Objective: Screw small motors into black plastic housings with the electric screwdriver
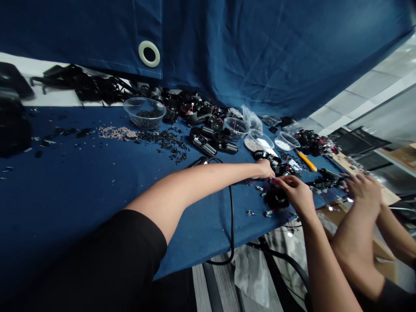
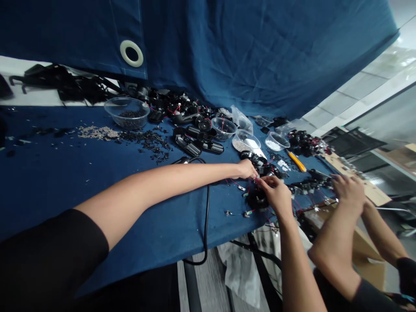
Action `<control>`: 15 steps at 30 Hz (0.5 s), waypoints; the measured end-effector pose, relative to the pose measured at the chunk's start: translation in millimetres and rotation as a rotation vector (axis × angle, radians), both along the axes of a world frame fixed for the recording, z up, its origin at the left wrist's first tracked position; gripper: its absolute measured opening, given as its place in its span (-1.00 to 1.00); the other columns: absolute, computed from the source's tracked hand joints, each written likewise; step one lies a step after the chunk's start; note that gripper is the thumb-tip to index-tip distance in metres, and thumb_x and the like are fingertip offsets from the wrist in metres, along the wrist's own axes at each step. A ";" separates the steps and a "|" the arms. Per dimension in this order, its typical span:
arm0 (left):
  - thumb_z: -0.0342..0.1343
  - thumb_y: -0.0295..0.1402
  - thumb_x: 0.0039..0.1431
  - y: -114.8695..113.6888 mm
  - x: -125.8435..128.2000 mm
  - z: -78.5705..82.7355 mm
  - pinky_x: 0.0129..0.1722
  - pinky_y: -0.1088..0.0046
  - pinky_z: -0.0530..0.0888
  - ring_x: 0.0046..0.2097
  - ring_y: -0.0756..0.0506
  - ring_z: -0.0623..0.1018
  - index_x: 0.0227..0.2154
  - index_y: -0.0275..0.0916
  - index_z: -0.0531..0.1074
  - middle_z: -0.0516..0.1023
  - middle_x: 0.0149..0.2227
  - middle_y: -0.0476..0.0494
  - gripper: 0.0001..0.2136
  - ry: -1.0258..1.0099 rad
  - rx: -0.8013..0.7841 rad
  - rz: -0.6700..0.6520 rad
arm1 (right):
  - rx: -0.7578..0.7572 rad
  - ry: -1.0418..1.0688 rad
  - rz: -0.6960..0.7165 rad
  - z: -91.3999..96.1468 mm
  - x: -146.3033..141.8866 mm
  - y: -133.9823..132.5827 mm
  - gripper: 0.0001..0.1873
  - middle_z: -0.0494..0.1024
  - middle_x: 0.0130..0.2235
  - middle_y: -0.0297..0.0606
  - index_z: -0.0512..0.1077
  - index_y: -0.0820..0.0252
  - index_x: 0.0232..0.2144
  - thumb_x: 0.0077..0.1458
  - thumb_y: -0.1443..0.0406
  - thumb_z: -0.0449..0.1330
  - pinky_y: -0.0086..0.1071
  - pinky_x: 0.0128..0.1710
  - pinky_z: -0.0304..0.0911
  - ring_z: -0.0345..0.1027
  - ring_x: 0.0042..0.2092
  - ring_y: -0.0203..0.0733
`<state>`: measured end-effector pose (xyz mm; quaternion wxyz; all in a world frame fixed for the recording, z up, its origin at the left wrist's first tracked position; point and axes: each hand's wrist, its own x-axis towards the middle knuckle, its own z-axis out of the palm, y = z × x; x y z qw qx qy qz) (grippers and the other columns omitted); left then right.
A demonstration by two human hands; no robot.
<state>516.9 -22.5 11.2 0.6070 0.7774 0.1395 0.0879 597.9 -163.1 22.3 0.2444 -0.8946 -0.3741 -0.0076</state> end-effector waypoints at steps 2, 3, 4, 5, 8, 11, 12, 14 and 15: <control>0.03 -0.26 0.26 -0.1 0.0 -0.1 -0.10 0.25 0.47 -0.07 -0.11 0.47 -0.06 -0.25 0.37 0.41 -0.02 -0.19 -0.74 0.089 -0.043 -0.039 | -0.010 0.006 0.038 0.9 -1.7 0.6 -0.53 0.57 -0.35 -0.20 0.52 0.16 -0.38 -0.15 -0.08 0.15 -0.33 -0.33 0.19 0.42 -0.28 -0.07; 0.03 -0.26 0.26 -0.4 -0.4 0.2 -0.10 0.25 0.47 -0.07 -0.11 0.47 -0.05 -0.26 0.36 0.41 -0.02 -0.20 -0.74 0.126 -0.066 -0.054 | -0.018 0.012 0.051 1.3 -1.9 1.2 -0.53 0.58 -0.36 -0.20 0.53 0.17 -0.39 -0.16 -0.07 0.15 -0.34 -0.35 0.18 0.42 -0.29 -0.07; 0.03 -0.27 0.26 -1.0 -0.9 0.7 -0.10 0.24 0.47 -0.07 -0.11 0.47 -0.05 -0.26 0.36 0.41 -0.02 -0.20 -0.74 0.147 -0.088 -0.061 | -0.028 0.019 0.060 1.6 -1.8 1.9 -0.53 0.58 -0.37 -0.19 0.53 0.18 -0.39 -0.17 -0.06 0.16 -0.36 -0.38 0.17 0.42 -0.30 -0.07; 0.03 -0.27 0.26 -1.7 -1.7 1.2 -0.10 0.24 0.47 -0.07 -0.10 0.47 -0.05 -0.25 0.36 0.40 -0.01 -0.20 -0.74 0.161 -0.110 -0.065 | -0.038 0.025 0.066 1.9 -1.5 2.7 -0.53 0.58 -0.39 -0.19 0.54 0.19 -0.38 -0.18 -0.05 0.17 -0.36 -0.40 0.16 0.41 -0.32 -0.07; 0.03 -0.27 0.26 -3.6 -4.6 3.2 -0.10 0.24 0.47 -0.08 -0.11 0.47 -0.04 -0.27 0.35 0.40 -0.02 -0.21 -0.73 0.170 -0.173 -0.068 | -0.058 0.033 0.059 2.5 -0.6 4.8 -0.53 0.57 -0.46 -0.18 0.55 0.23 -0.39 -0.19 -0.03 0.17 -0.38 -0.47 0.12 0.40 -0.39 -0.08; 0.04 -0.27 0.25 -4.7 -7.1 5.4 -0.11 0.22 0.47 -0.08 -0.11 0.47 -0.03 -0.29 0.34 0.41 -0.02 -0.21 -0.71 0.161 -0.221 -0.063 | -0.067 0.047 0.053 2.4 0.0 5.7 -0.53 0.56 -0.49 -0.19 0.56 0.24 -0.39 -0.18 -0.02 0.17 -0.40 -0.52 0.10 0.38 -0.45 -0.13; 0.05 -0.27 0.25 -4.9 -7.8 6.2 -0.11 0.22 0.47 -0.08 -0.12 0.48 -0.03 -0.30 0.34 0.41 -0.02 -0.21 -0.70 0.161 -0.232 -0.059 | -0.069 0.056 0.055 2.2 0.3 5.8 -0.53 0.56 -0.49 -0.19 0.55 0.25 -0.39 -0.18 -0.02 0.17 -0.41 -0.53 0.09 0.37 -0.47 -0.14; 0.05 -0.27 0.25 -5.4 -8.8 7.7 -0.11 0.22 0.47 -0.08 -0.12 0.48 -0.03 -0.30 0.34 0.41 -0.02 -0.21 -0.70 0.162 -0.249 -0.053 | -0.075 0.076 0.060 1.5 1.4 6.1 -0.53 0.56 -0.48 -0.18 0.55 0.25 -0.39 -0.20 -0.01 0.17 -0.42 -0.53 0.10 0.37 -0.48 -0.16; 0.05 -0.27 0.25 -5.6 -9.3 8.3 -0.11 0.21 0.47 -0.08 -0.12 0.48 -0.03 -0.30 0.33 0.41 -0.03 -0.21 -0.70 0.162 -0.256 -0.052 | -0.078 0.085 0.064 1.1 2.0 6.3 -0.52 0.56 -0.48 -0.18 0.55 0.26 -0.39 -0.21 -0.01 0.18 -0.42 -0.53 0.11 0.36 -0.48 -0.16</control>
